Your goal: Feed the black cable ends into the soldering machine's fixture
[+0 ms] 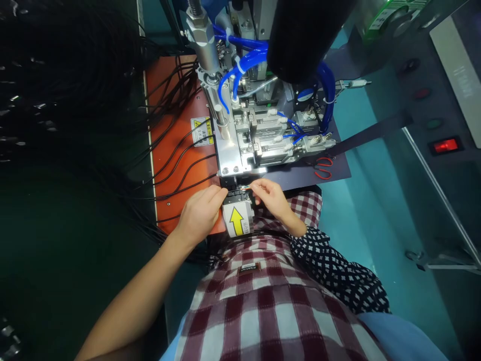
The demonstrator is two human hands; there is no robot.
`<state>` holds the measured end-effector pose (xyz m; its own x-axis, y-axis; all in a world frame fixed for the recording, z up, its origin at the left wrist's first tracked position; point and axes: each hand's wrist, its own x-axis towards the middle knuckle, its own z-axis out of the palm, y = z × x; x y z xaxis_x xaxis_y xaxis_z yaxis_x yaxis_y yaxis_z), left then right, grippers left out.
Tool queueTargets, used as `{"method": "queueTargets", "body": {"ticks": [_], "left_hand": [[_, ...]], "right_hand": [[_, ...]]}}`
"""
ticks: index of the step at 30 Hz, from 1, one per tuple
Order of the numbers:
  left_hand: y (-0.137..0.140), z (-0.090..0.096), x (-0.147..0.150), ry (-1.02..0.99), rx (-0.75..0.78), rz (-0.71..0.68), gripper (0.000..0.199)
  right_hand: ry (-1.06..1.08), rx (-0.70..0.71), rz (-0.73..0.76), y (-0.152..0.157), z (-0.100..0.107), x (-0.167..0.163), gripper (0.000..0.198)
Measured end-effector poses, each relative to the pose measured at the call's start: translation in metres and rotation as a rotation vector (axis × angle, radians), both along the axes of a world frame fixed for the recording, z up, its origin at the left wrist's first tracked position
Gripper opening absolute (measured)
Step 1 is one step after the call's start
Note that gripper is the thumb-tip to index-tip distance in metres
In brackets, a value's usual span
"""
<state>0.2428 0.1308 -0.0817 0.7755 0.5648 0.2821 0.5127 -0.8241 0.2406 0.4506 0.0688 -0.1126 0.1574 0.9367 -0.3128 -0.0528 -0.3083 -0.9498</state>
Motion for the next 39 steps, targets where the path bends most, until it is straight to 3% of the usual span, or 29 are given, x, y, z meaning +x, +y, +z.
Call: {"method": "queueTargets", "body": {"ticks": [7, 13, 19, 32, 39], "left_hand": [[0.000, 0.000, 0.000, -0.011, 0.027, -0.017, 0.027], [0.000, -0.003, -0.001, -0.010, -0.020, -0.003, 0.030], [0.000, -0.003, -0.001, -0.043, -0.015, -0.009, 0.029], [0.000, -0.003, 0.000, -0.047, 0.024, -0.018, 0.028], [-0.001, -0.004, 0.001, -0.070, 0.078, -0.032, 0.025]], "right_hand": [[0.069, 0.031, -0.059, 0.005, 0.000, -0.014, 0.027], [-0.147, 0.047, -0.019, 0.003, 0.007, -0.014, 0.022], [-0.026, -0.015, -0.016, 0.007, 0.004, -0.012, 0.024], [-0.233, -0.012, 0.006, 0.006, 0.015, -0.012, 0.018], [-0.177, -0.031, 0.010, 0.007, 0.012, -0.011, 0.020]]}}
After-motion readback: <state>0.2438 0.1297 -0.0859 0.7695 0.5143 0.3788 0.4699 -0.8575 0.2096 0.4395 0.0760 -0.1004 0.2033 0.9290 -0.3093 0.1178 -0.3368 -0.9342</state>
